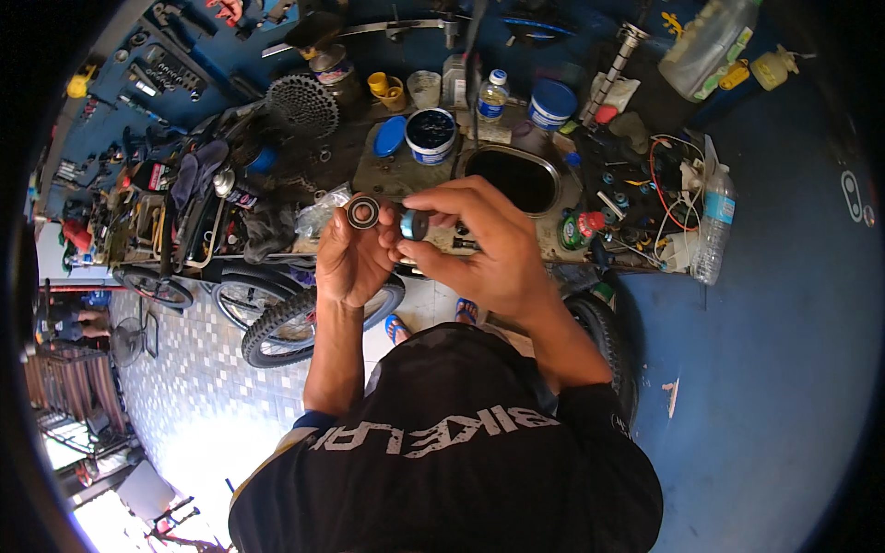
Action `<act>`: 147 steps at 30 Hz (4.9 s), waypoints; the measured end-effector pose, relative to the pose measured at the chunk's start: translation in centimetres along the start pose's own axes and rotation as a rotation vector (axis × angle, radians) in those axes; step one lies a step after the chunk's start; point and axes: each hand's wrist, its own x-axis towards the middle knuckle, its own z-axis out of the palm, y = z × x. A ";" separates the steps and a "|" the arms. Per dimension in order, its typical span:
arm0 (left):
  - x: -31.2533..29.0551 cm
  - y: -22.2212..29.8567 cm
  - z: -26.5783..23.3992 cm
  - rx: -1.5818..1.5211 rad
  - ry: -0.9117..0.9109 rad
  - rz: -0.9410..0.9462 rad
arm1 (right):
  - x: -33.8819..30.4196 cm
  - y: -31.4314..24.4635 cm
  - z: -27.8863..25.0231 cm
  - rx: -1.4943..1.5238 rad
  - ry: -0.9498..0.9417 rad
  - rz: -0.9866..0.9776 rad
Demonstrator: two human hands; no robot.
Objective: The person handles a bicycle wheel, removes a bearing from a plastic bag, and uses a metal tool to manipulate the bearing. They wipe the tool with a cloth and inspect the wheel hub and bearing components.
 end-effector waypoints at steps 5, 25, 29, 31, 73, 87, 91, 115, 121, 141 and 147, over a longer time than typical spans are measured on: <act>-0.6 1.2 0.0 -0.204 -0.120 -0.058 | -0.9 0.2 0.8 0.083 0.021 0.022; -1.8 3.6 0.8 -0.144 -0.202 0.004 | -1.4 -0.2 3.0 0.043 -0.009 0.073; -1.6 3.9 1.0 -0.133 -0.211 -0.006 | -1.4 0.0 3.2 0.050 -0.001 0.083; -1.6 3.9 1.1 -0.133 -0.214 -0.004 | -1.4 0.1 3.2 0.057 -0.005 0.087; -2.4 3.4 5.0 -0.023 0.041 0.045 | 5.0 -3.2 4.1 0.422 -0.122 0.359; -2.8 3.1 5.5 -0.102 0.057 0.026 | 4.8 -3.4 3.9 0.505 -0.133 0.402; -2.9 3.1 5.6 -0.086 0.061 0.030 | 4.8 -3.8 3.6 0.487 -0.141 0.402; -1.6 2.7 5.5 -0.127 0.133 -0.022 | 4.9 -1.9 3.5 0.568 -0.109 0.437; -1.6 2.7 5.5 -0.180 0.139 -0.029 | 4.9 -2.0 3.6 0.566 -0.106 0.442; -1.8 2.9 4.6 -0.160 0.113 -0.026 | 4.7 -2.4 4.1 0.510 -0.086 0.365; -1.7 3.0 4.6 -0.105 0.137 -0.040 | 4.6 -2.2 4.1 0.491 -0.089 0.328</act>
